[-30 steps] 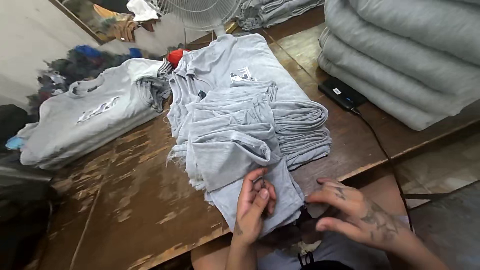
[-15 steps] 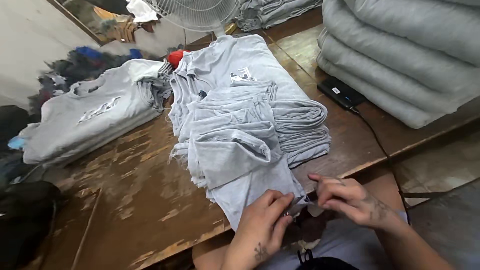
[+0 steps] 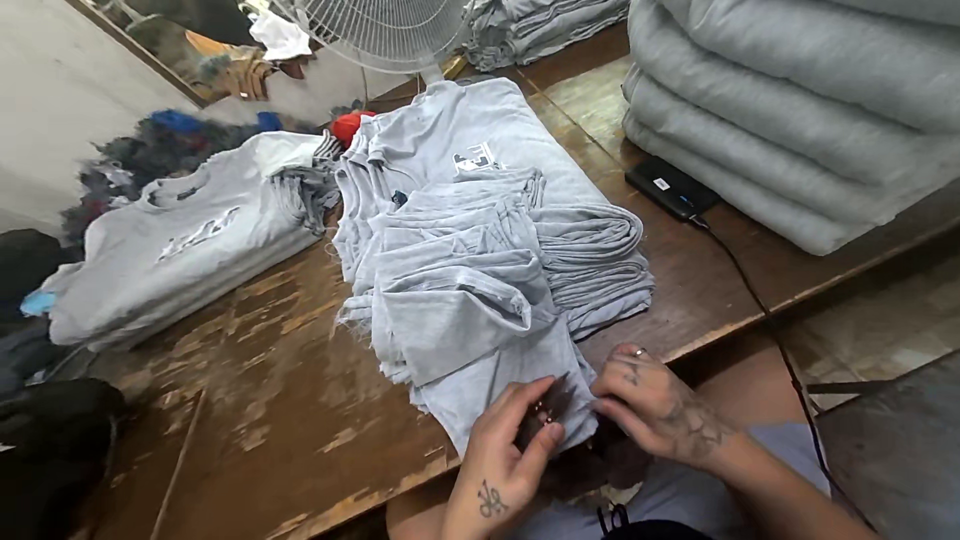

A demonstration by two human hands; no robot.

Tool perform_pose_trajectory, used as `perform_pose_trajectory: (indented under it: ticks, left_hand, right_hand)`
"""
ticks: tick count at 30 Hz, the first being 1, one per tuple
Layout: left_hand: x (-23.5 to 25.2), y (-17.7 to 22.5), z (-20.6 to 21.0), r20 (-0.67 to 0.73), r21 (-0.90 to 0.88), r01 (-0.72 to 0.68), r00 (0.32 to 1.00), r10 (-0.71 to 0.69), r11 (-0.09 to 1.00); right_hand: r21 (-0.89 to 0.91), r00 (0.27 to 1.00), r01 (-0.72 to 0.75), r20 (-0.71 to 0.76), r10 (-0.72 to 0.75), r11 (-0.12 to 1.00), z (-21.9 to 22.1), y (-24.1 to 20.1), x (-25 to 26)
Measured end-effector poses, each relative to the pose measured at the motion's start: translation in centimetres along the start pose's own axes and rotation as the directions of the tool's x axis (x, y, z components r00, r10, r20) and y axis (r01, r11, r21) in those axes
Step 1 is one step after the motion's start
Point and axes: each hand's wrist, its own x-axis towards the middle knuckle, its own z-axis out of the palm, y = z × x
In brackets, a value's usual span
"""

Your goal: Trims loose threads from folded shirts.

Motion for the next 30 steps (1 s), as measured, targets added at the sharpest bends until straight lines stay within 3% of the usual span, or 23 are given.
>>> perform_pose_trajectory:
  ticks: [4, 10, 16, 19, 21, 24, 27, 28, 30]
  left_hand:
    - [-0.3, 0.5, -0.2, 0.071, 0.113, -0.097, 0.993, 0.089, 0.989]
    - [0.8, 1.0, 0.6, 0.098, 0.272, -0.177, 0.983, 0.156, 0.946]
    - [0.8, 1.4, 0.9, 0.098, 0.358, -0.164, 0.986, 0.138, 0.919]
    - [0.8, 1.3, 0.7, 0.012, 0.221, -0.058, 0.998, 0.057, 0.973]
    - [0.6, 0.6, 0.5, -0.088, 0.004, 0.034, 0.996, -0.033, 0.999]
    - [0.5, 0.1, 0.5, -0.148, -0.197, 0.051, 0.986, -0.081, 0.979]
    - [-0.2, -0.4, -0.1, -0.096, -0.177, 0.026, 0.994, -0.044, 0.984]
    - [-0.7, -0.8, -0.7, -0.073, -0.148, 0.015, 0.997, -0.026, 0.989]
    - [-2.4, -1.3, -1.8, -0.050, -0.102, 0.003, 0.999, -0.008, 0.995]
  right_hand:
    - [0.222, 0.996, 0.028, 0.081, -0.047, 0.975, -2.2, 1.2, -0.5]
    - [0.316, 0.997, 0.019, 0.060, -0.040, 0.948, -2.3, 1.2, -0.8]
    - [0.373, 1.000, -0.010, 0.018, 0.003, 0.928, -2.2, 0.6, -1.2]
    - [0.379, 0.999, 0.001, 0.043, -0.018, 0.926, -2.2, 0.0, -1.4]
    - [0.238, 0.999, 0.031, 0.017, -0.036, 0.971, -1.8, -0.7, -0.9]
    - [-0.009, 0.995, 0.098, 0.006, -0.098, 0.995, 0.0, -0.5, -0.1]
    - [0.015, 0.980, 0.180, -0.085, -0.178, 0.984, 0.4, 0.1, -0.8]
    - [0.058, 0.981, 0.188, -0.064, -0.184, 0.980, -0.4, 0.0, -1.3]
    - [0.153, 0.979, 0.150, 0.117, -0.169, 0.977, -2.8, -0.5, -3.0]
